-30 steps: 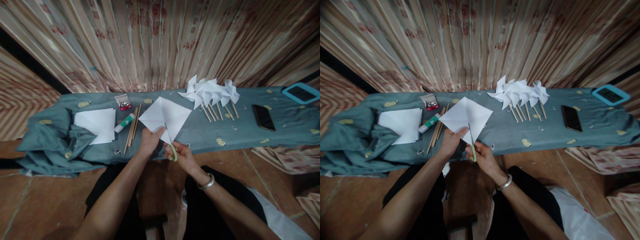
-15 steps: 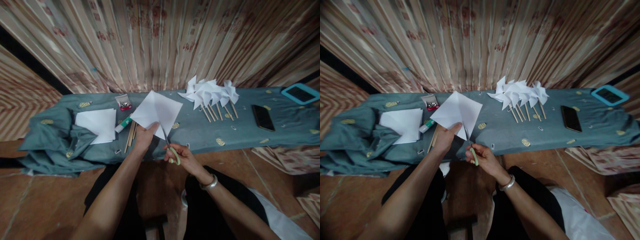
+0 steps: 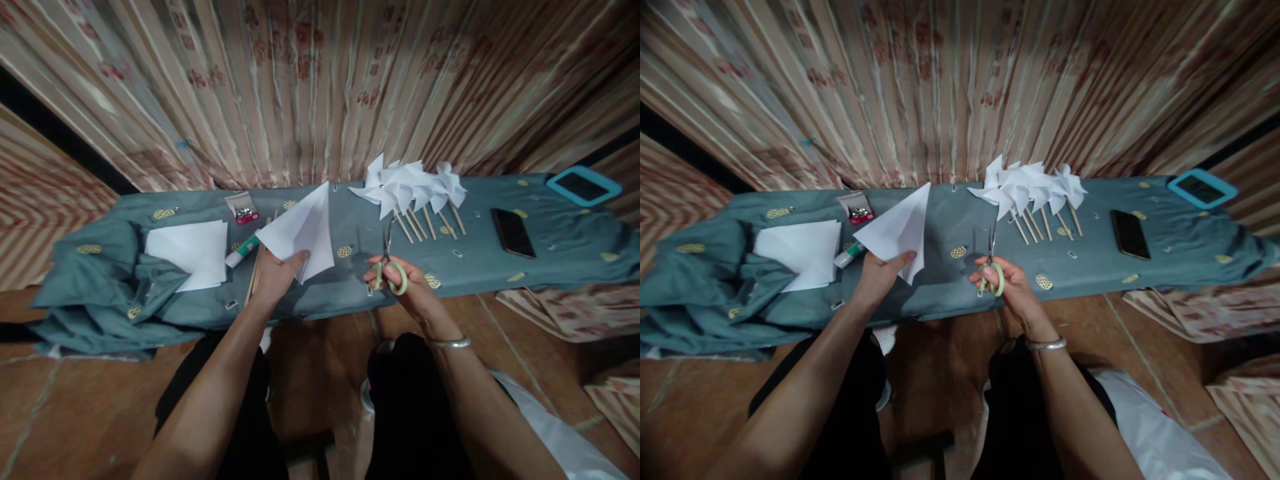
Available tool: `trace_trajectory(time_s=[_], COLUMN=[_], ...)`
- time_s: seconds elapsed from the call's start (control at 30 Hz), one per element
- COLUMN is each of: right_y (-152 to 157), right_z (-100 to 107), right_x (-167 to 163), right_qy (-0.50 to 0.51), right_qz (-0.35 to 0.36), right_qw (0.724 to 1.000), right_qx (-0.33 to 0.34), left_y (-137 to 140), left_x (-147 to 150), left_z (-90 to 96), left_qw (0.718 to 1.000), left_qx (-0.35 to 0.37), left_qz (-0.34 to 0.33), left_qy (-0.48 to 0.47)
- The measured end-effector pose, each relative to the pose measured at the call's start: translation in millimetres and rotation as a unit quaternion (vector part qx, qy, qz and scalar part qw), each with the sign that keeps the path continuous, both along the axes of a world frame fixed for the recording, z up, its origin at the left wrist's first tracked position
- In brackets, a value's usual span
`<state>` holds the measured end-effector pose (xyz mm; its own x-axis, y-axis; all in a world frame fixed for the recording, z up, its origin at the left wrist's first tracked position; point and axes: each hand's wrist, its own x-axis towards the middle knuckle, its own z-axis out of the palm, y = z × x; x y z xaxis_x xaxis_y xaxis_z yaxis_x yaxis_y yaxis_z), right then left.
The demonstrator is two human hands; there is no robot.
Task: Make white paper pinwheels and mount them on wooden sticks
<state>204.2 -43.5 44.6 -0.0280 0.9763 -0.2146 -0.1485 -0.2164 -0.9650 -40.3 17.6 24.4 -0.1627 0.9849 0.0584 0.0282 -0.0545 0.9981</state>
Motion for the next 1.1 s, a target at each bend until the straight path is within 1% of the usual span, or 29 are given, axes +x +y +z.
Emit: trace_trajectory(time_s=[0.07, 0.13, 0.23, 0.3, 0.37, 0.43, 0.53, 0.6, 0.7, 0.8, 0.87, 0.93, 1.0, 1.1], right_y=[5.3, 9.8, 14.9, 17.3, 19.0, 20.2, 22.2, 24.0, 28.0, 33.0, 35.9, 38.1, 39.8, 42.1], right_z=[-2.5, -4.4, -5.9, -5.7, -5.1, -5.0, -6.8, -9.0, -12.2, -14.6, -15.5, -15.6, -15.0, -13.3], right_x=[-2.7, -5.4, -9.7, -13.7, -18.5, -22.8, -26.9, -28.0, -28.1, -28.2, -29.3, -31.3, -33.5, -35.0], right_qy=[0.014, 0.023, 0.013, 0.002, -0.002, 0.001, 0.017, 0.036, 0.067, 0.088, 0.101, 0.112, 0.119, 0.119], right_qz=[-0.038, -0.06, -0.086, -0.091, -0.089, -0.091, -0.102, -0.113, -0.15, -0.197, -0.217, -0.222, -0.221, -0.224], right_qw=[0.999, 0.997, 0.995, 0.995, 0.995, 0.995, 0.995, 0.993, 0.986, 0.976, 0.97, 0.968, 0.967, 0.966], right_qx=[0.016, 0.035, 0.051, 0.048, 0.037, 0.028, 0.015, 0.01, 0.017, 0.025, 0.027, 0.03, 0.035, 0.042], left_y=[-5.1, -8.9, -11.3, -10.9, -9.8, -8.7, -7.9, -7.8, -8.2, -11.1, -14.4, -17.4, -18.2, -14.7], left_x=[2.9, 6.3, 10.8, 12.9, 13.5, 12.8, 10.6, 10.3, 13.6, 20.7, 26.4, 31.8, 35.6, 36.7], left_z=[5.1, 7.6, 5.8, 3.0, 0.6, -0.3, 1.9, 5.2, 11.0, 15.4, 16.8, 17.0, 16.7, 16.3], left_qw=[0.998, 0.993, 0.979, 0.971, 0.972, 0.978, 0.983, 0.982, 0.973, 0.944, 0.919, 0.892, 0.871, 0.86], left_qx=[-0.001, -0.005, -0.015, -0.018, -0.018, -0.037, -0.107, -0.145, -0.165, -0.165, -0.171, -0.194, -0.22, -0.23], left_qz=[-0.019, -0.03, -0.062, -0.084, -0.096, -0.107, -0.12, -0.123, -0.107, -0.119, -0.134, -0.123, -0.098, -0.07], left_qy=[0.058, 0.118, 0.196, 0.224, 0.215, 0.177, 0.092, 0.02, -0.119, -0.259, -0.329, -0.388, -0.427, -0.45])
